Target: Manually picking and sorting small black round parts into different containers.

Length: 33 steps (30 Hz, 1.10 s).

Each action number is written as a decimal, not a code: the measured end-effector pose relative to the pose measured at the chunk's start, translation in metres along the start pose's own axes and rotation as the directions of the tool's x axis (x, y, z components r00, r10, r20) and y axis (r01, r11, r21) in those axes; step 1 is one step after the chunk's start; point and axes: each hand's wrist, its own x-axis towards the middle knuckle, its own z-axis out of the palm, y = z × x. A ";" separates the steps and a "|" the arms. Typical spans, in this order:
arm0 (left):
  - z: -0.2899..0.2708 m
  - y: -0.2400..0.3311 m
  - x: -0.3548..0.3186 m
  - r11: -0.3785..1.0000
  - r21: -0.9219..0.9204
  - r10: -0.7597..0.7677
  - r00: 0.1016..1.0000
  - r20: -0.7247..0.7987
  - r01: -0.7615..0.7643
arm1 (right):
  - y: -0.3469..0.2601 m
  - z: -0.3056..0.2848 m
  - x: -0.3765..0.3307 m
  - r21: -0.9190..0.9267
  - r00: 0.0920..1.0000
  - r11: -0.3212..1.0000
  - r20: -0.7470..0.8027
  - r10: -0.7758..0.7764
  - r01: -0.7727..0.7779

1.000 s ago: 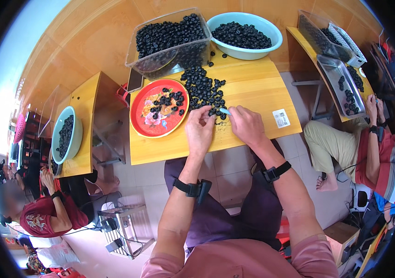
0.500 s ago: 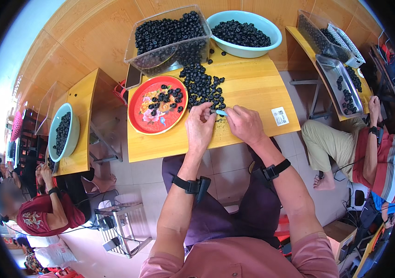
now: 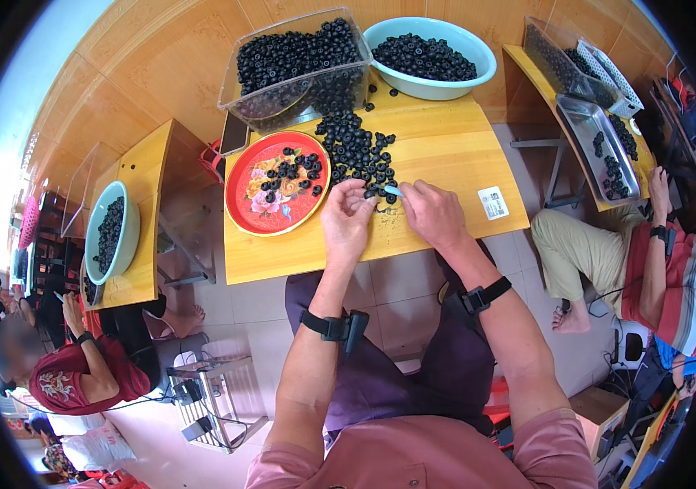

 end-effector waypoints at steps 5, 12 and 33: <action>-0.004 -0.006 0.001 0.998 0.023 0.059 0.998 -0.023 -0.059 | -0.005 0.000 0.002 -0.011 1.000 1.000 0.008 0.004 -0.004; -0.015 0.007 -0.001 0.961 0.203 0.202 0.978 -0.055 -0.187 | 0.002 0.005 0.001 -0.017 0.997 0.998 -0.039 0.068 -0.068; -0.034 0.022 0.005 0.258 0.879 0.312 0.896 0.316 -0.400 | 0.001 0.005 0.002 -0.002 0.996 0.996 -0.024 0.088 -0.088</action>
